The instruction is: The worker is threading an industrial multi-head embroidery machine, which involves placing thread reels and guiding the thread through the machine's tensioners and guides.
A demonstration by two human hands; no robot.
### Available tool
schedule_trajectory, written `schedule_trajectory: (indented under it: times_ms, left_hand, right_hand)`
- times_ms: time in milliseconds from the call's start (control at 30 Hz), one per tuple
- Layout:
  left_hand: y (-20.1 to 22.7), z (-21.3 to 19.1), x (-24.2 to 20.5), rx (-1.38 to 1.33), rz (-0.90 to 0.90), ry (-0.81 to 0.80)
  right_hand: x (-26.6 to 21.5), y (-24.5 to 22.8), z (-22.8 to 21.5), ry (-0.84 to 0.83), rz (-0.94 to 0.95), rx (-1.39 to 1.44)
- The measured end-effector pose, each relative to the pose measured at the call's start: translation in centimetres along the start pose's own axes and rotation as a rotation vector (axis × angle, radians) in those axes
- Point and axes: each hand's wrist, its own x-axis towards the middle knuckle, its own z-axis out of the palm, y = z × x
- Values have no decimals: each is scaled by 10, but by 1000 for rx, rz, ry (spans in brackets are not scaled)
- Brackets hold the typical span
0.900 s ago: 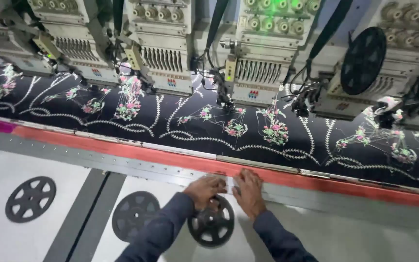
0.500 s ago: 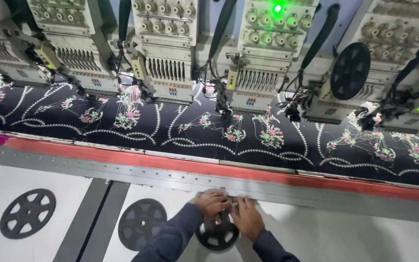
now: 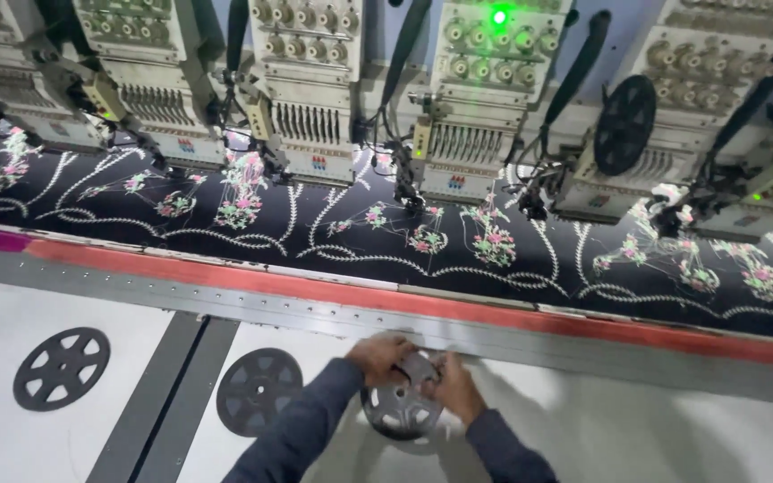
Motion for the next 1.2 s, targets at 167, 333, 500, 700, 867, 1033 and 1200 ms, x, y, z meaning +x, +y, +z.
schedule_trajectory:
  times_ms: [167,333,500,700,867,1033,1200]
  left_hand:
    - [-21,-26,5,-147,-51,74]
    - [0,-49,1,-31,-170,219]
    - [10,-43,-10,97,-353,244]
    - [3,-34,-5,-199,-598,420]
    - [7,-124,-23,-147,-435,691]
    - [-19,-106,-42,118,-484,664]
    - [31,-66,-39,164,-320,401]
  right_hand:
    - [5,-60,-94,75,-145,-1]
    - [-10,-136,-164,241,-86,178]
    - [-11,-179,-192,156,-12,879]
    - [-18,-226,-218,252,-16,823]
    - [-22,-214,-231,151,-189,461]
    - [-35,-225,-251,168,-132,419]
    - [-9,-228,-242,241,-112,919]
